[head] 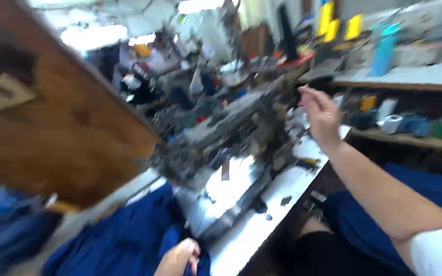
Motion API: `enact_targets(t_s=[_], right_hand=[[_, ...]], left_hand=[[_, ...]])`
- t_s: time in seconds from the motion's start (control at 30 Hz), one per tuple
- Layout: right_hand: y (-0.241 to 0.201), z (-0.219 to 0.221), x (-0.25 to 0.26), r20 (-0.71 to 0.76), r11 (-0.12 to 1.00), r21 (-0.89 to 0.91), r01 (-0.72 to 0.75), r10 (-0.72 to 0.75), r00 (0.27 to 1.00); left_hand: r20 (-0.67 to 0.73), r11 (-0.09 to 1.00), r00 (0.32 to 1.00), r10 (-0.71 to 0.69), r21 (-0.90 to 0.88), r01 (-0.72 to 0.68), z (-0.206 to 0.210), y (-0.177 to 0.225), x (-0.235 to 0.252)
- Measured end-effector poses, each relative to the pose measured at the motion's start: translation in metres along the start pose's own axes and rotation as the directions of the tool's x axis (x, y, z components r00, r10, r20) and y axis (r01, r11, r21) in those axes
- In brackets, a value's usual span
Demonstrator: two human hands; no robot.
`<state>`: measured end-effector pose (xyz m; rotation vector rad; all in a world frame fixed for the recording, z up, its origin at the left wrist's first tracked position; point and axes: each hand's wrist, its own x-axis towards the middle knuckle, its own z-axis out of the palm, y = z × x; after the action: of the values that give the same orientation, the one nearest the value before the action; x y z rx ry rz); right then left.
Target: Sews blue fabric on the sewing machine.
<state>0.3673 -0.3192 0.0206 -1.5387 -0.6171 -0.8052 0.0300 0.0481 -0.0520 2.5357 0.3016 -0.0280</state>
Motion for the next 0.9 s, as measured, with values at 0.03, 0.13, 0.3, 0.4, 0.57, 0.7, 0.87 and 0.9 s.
enact_targets(t_s=[0.03, 0.13, 0.3, 0.4, 0.57, 0.7, 0.87, 0.9], right_hand=[[-0.021, 0.011, -0.032, 0.081, 0.994, -0.004, 0.111, -0.110, 0.991], [-0.063, 0.071, -0.131, 0.463, 0.929, 0.021, 0.370, -0.337, 0.820], [-0.099, 0.158, -0.207, 0.780, 0.860, 0.202, 0.469, -0.431, 0.454], [-0.104, 0.161, -0.218, 0.827, 0.872, 0.296, 0.390, -0.438, 0.351], [-0.061, 0.107, -0.251, 0.934, 0.939, 0.276, 0.204, -0.312, 0.175], [-0.036, 0.062, -0.216, 0.878, 0.985, 0.115, 0.126, -0.160, 0.452], [-0.016, 0.051, -0.115, 0.658, 0.944, -0.300, 0.139, 0.099, 0.747], [-0.008, 0.053, -0.104, 0.677, 0.910, -0.385, 0.154, 0.166, 0.717]], left_hand=[[-0.019, 0.982, 1.000, -0.001, -0.189, -0.003, 0.003, 0.011, -0.009], [-0.090, 0.956, 0.995, -0.031, -0.294, 0.003, 0.013, 0.039, -0.023], [-0.207, 0.996, 0.976, 0.068, 0.073, -0.054, 0.036, 0.060, -0.025], [-0.189, 0.976, 0.974, 0.126, 0.198, -0.088, 0.045, 0.052, -0.037], [-0.035, 0.964, 0.988, -0.149, 0.217, 0.153, 0.071, 0.016, -0.063], [-0.215, 0.966, 0.957, 0.193, -0.129, -0.224, 0.057, 0.038, -0.054], [-0.263, 0.928, 0.904, 0.338, 0.252, -0.274, 0.044, 0.089, 0.021], [-0.264, 0.915, 0.929, 0.259, 0.376, -0.148, 0.047, 0.086, 0.038]])
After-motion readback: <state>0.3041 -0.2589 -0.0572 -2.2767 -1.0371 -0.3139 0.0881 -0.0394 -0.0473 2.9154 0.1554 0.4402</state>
